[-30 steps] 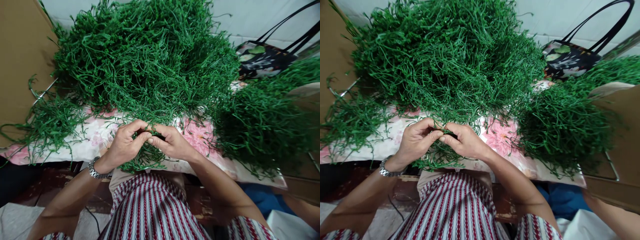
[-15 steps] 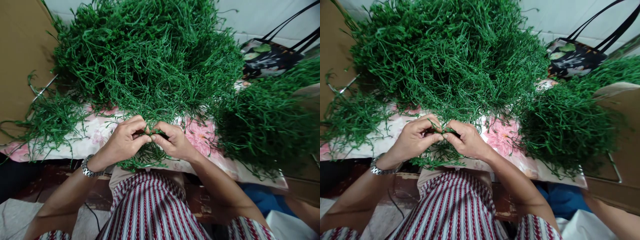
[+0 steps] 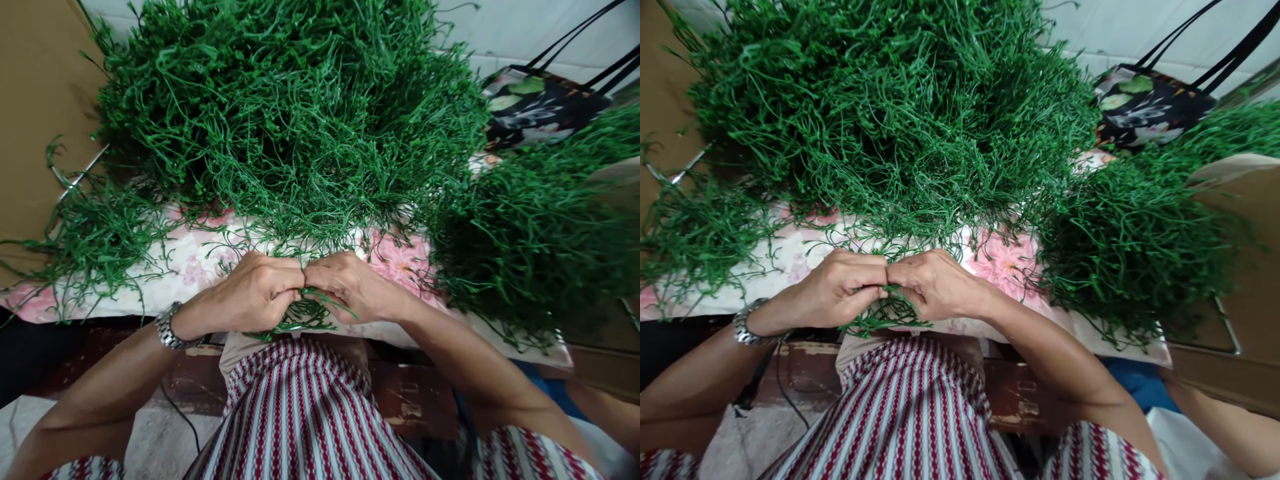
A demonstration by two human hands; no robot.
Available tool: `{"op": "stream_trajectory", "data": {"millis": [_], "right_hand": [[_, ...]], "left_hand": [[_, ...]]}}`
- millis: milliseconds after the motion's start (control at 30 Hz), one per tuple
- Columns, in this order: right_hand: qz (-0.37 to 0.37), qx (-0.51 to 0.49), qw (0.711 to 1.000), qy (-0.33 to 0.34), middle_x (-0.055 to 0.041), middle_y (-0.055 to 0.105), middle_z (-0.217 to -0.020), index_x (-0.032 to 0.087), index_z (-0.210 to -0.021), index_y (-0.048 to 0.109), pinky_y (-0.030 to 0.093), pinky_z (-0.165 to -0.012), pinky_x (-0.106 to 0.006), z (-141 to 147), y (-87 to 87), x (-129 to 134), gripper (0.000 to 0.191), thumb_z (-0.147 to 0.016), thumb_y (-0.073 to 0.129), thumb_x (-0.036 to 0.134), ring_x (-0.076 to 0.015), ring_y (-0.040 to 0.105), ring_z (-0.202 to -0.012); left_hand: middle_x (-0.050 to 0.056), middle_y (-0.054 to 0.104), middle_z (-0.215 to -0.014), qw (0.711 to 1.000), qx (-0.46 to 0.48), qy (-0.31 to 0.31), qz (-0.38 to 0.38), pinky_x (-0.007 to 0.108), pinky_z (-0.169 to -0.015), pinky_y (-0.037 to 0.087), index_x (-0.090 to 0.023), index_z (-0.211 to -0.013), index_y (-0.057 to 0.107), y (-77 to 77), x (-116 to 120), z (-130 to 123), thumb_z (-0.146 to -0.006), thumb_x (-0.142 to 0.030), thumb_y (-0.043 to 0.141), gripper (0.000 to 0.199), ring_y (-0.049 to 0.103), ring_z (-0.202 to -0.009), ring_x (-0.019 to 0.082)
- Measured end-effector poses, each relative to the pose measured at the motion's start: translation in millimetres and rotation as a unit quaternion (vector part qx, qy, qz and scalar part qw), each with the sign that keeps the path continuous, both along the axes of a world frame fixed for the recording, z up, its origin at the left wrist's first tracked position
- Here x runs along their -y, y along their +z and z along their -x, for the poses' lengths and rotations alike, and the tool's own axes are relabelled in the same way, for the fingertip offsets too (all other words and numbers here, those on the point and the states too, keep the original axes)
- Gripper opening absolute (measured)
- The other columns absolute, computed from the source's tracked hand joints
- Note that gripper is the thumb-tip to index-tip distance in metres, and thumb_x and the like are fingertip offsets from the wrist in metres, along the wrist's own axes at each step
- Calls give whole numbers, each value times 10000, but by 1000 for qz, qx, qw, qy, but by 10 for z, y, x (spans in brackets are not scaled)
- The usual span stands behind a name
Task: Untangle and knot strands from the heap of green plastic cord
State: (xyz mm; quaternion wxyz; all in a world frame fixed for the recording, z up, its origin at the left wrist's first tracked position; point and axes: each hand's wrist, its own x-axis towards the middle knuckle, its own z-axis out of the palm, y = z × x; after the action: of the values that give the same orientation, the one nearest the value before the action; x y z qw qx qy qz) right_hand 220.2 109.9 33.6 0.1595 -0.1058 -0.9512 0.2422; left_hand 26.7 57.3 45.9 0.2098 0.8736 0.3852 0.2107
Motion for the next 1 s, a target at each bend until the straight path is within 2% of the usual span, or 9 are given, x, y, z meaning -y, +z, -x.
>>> {"op": "stream_trajectory", "data": {"millis": [133, 267, 333, 467, 567, 633, 700, 833, 1000], "right_hand": [[-4, 17, 1000, 5, -2, 479, -637, 150, -737, 512, 301, -551, -226, -25, 13, 30, 133, -800, 402, 112, -100, 432, -590], [-70, 61, 996, 12, 6, 472, -595, 167, -703, 503, 282, -535, -243, -93, 58, 33, 155, -800, 397, 108, -104, 388, -549], [-98, 54, 994, -12, 6, 465, -588, 172, -696, 490, 283, -533, -246, -154, 110, -4, 167, -819, 393, 113, -106, 381, -548], [-101, -41, 985, -136, -36, 505, -714, 170, -796, 476, 362, -597, -263, -238, 261, -99, 126, -890, 396, 198, -129, 453, -655], [-78, -96, 980, -156, -78, 551, -841, 175, -853, 460, 422, -739, -334, -210, 350, -118, 109, -906, 374, 216, -172, 511, -793], [-55, -127, 980, -146, -88, 573, -912, 181, -876, 460, 420, -833, -381, -157, 360, -101, 96, -908, 372, 204, -200, 524, -923], [-9, -136, 981, -138, -86, 574, -941, 178, -896, 463, 432, -834, -365, -90, 323, -71, 95, -911, 370, 187, -191, 527, -958], [105, -114, 975, -161, -5, 528, -740, 164, -887, 473, 405, -615, -231, 45, 158, -1, 99, -919, 394, 215, -93, 480, -647], [260, -161, 935, -176, 30, 484, -700, 155, -953, 484, 331, -530, -190, 129, 16, 33, 168, -921, 420, 307, -57, 404, -571]], "left_hand": [[-18, 486, -595, 999, -7, -31, 14, 260, -518, 285, -158, -621, 554, 40, -11, -17, -716, -29, 455, 188, 432, -557, 99], [-24, 439, -567, 998, -9, -30, 46, 257, -511, 275, -151, -569, 510, 104, -35, 39, -727, -36, 473, 199, 395, -534, 93], [-22, 444, -572, 997, 27, -3, 72, 247, -521, 299, -151, -586, 525, 130, -57, 93, -750, -57, 491, 191, 411, -545, 94], [9, 566, -686, 978, 145, 93, 120, 237, -595, 391, -150, -652, 589, 139, -120, 133, -780, -160, 559, 131, 516, -644, 112], [16, 603, -709, 963, 176, 135, 153, 236, -608, 407, -143, -683, 625, 124, -154, 71, -772, -189, 576, 111, 540, -661, 121], [6, 601, -668, 954, 193, 153, 170, 225, -586, 404, -142, -692, 639, 120, -164, 20, -765, -185, 580, 103, 527, -631, 113], [-6, 586, -623, 945, 223, 170, 171, 211, -548, 393, -142, -682, 643, 118, -169, -18, -748, -182, 599, 89, 504, -590, 101], [-19, 528, -571, 913, 313, 181, 190, 192, -453, 345, -138, -674, 635, 75, -181, -47, -741, -205, 625, 96, 426, -489, 68], [-28, 512, -600, 859, 412, 208, 222, 180, -411, 334, -153, -732, 607, -4, -194, -83, -725, -198, 647, 61, 415, -468, 58]]}}
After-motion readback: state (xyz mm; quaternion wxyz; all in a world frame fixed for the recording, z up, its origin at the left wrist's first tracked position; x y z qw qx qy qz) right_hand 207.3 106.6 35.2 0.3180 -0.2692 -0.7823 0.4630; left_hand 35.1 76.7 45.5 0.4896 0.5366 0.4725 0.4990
